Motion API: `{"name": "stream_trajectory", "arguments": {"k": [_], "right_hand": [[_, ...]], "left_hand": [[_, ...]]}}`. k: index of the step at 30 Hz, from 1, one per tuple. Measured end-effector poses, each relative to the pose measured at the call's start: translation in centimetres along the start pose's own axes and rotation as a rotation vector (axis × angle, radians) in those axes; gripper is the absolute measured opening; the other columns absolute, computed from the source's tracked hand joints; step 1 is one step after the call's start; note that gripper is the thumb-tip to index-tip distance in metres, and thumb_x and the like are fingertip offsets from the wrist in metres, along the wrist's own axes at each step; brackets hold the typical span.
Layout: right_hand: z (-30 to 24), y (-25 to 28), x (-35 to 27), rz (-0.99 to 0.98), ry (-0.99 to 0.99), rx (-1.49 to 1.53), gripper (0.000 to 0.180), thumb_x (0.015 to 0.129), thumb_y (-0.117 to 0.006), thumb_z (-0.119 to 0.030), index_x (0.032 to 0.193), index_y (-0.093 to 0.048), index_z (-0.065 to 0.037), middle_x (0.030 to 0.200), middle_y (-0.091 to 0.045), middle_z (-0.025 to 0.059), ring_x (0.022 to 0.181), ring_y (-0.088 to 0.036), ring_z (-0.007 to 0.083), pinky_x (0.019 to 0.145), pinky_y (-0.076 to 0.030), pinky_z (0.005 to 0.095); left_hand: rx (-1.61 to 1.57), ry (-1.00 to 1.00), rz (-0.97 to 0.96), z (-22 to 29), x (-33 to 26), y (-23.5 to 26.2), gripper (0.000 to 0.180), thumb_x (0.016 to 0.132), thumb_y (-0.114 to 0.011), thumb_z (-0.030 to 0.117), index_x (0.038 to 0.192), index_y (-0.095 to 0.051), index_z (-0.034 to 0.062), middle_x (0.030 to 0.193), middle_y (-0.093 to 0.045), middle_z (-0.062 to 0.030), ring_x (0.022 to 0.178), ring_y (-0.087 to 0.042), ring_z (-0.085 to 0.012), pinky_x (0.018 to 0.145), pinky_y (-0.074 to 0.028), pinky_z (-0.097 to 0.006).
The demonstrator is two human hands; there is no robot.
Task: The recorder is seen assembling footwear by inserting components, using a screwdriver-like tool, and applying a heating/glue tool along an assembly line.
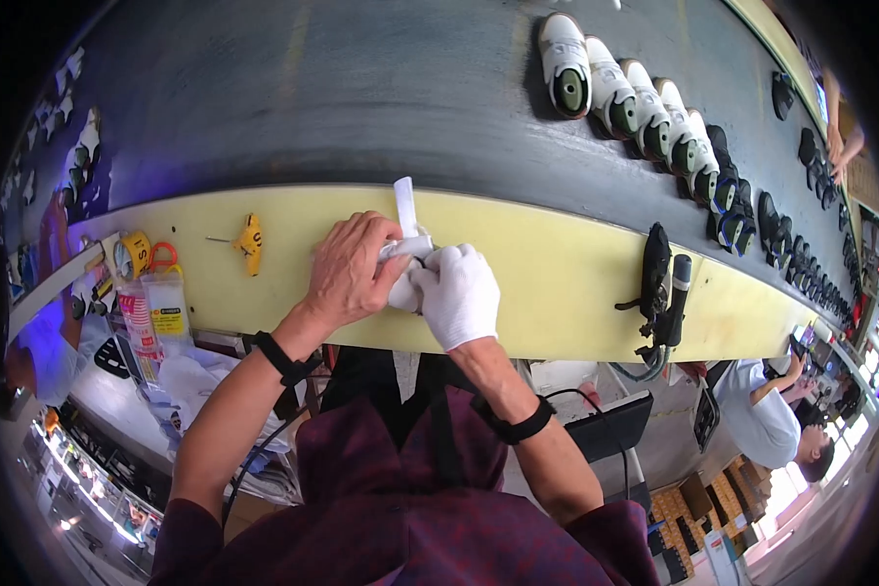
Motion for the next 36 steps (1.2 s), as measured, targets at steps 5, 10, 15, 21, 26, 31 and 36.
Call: {"name": "stream_trajectory", "arguments": {"k": [5, 10, 15, 21, 26, 31, 36], "right_hand": [[0.6, 0.6, 1.2, 0.007, -0.105, -0.113, 0.023, 0.086, -0.073, -0.024, 0.089, -0.073, -0.001, 0.09, -0.071, 0.0228, 0.089, -0.069, 0.0419, 0.08, -0.054, 0.0488], [1.5, 1.0, 1.0, 0.038, -0.042, 0.0, 0.02, 0.086, -0.076, -0.017, 0.086, -0.069, 0.001, 0.084, -0.067, 0.0188, 0.078, -0.067, 0.0353, 0.076, -0.054, 0.0417], [0.3, 1.3, 1.0, -0.021, 0.104, -0.058, 0.019, 0.084, -0.079, -0.015, 0.089, -0.07, 0.001, 0.087, -0.069, 0.0159, 0.079, -0.067, 0.0311, 0.077, -0.054, 0.0399], [-1.0, 3.1, 1.3, -0.043, 0.193, 0.038, 0.015, 0.086, -0.077, -0.011, 0.092, -0.072, 0.001, 0.081, -0.07, 0.0116, 0.071, -0.065, 0.0192, 0.072, -0.054, 0.034], [-5.3, 5.5, 2.4, -0.024, 0.135, 0.012, 0.013, 0.098, -0.063, -0.008, 0.099, -0.072, 0.001, 0.079, -0.069, 0.0083, 0.069, -0.063, 0.0135, 0.065, -0.05, 0.0301], [-11.2, 5.5, 0.3, -0.055, 0.338, 0.024, 0.013, 0.098, -0.061, -0.006, 0.101, -0.072, 0.001, 0.079, -0.067, 0.0058, 0.066, -0.058, 0.0104, 0.061, -0.048, 0.0284], [-13.1, -2.1, -3.5, -0.195, 0.34, -0.017, 0.007, 0.095, -0.067, -0.004, 0.099, -0.071, 0.0, 0.086, -0.071, 0.0096, 0.076, -0.066, 0.0188, 0.071, -0.053, 0.0335]], "left_hand": [[-0.059, -0.095, 0.192, 0.3, 0.2, 0.3, 0.02, 0.088, -0.066, 0.015, 0.105, -0.061, 0.0062, 0.1, -0.064, -0.0154, 0.098, -0.062, -0.0369, 0.088, -0.048, -0.05], [-0.053, -0.032, 0.217, 0.7, -0.3, 0.7, 0.024, 0.09, -0.066, 0.019, 0.105, -0.057, 0.004, 0.098, -0.062, -0.0158, 0.096, -0.061, -0.035, 0.089, -0.044, -0.048], [-0.211, 0.038, 0.499, 3.6, -6.4, 5.4, 0.026, 0.091, -0.07, 0.016, 0.11, -0.057, 0.0051, 0.106, -0.061, -0.0149, 0.101, -0.058, -0.0354, 0.094, -0.042, -0.049], [-0.141, 0.892, 0.746, -6.5, -27.8, 9.4, 0.027, 0.094, -0.07, 0.021, 0.114, -0.063, 0.0051, 0.106, -0.068, -0.0186, 0.098, -0.066, -0.0391, 0.087, -0.053, -0.048], [0.607, 1.253, 0.726, -13.8, -44.1, 19.8, 0.038, 0.094, -0.071, 0.022, 0.125, -0.06, 0.0039, 0.112, -0.068, -0.0184, 0.105, -0.066, -0.0375, 0.095, -0.048, -0.05], [0.739, 1.395, 0.455, -20.3, -53.1, 19.5, 0.04, 0.09, -0.073, 0.027, 0.119, -0.064, 0.0013, 0.122, -0.067, -0.0224, 0.114, -0.064, -0.0398, 0.102, -0.04, -0.057], [0.397, 1.4, 0.5, -22.7, -55.6, 19.7, 0.019, 0.094, -0.063, 0.019, 0.103, -0.07, 0.0033, 0.097, -0.075, -0.0225, 0.099, -0.071, -0.0436, 0.089, -0.051, -0.057]]}}
Point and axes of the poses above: each hand's wrist, its own x-axis towards the middle knuckle, its own y-axis out of the back of the hand, z = x × y, the point moved 7 cm from there along x, towards the middle knuckle
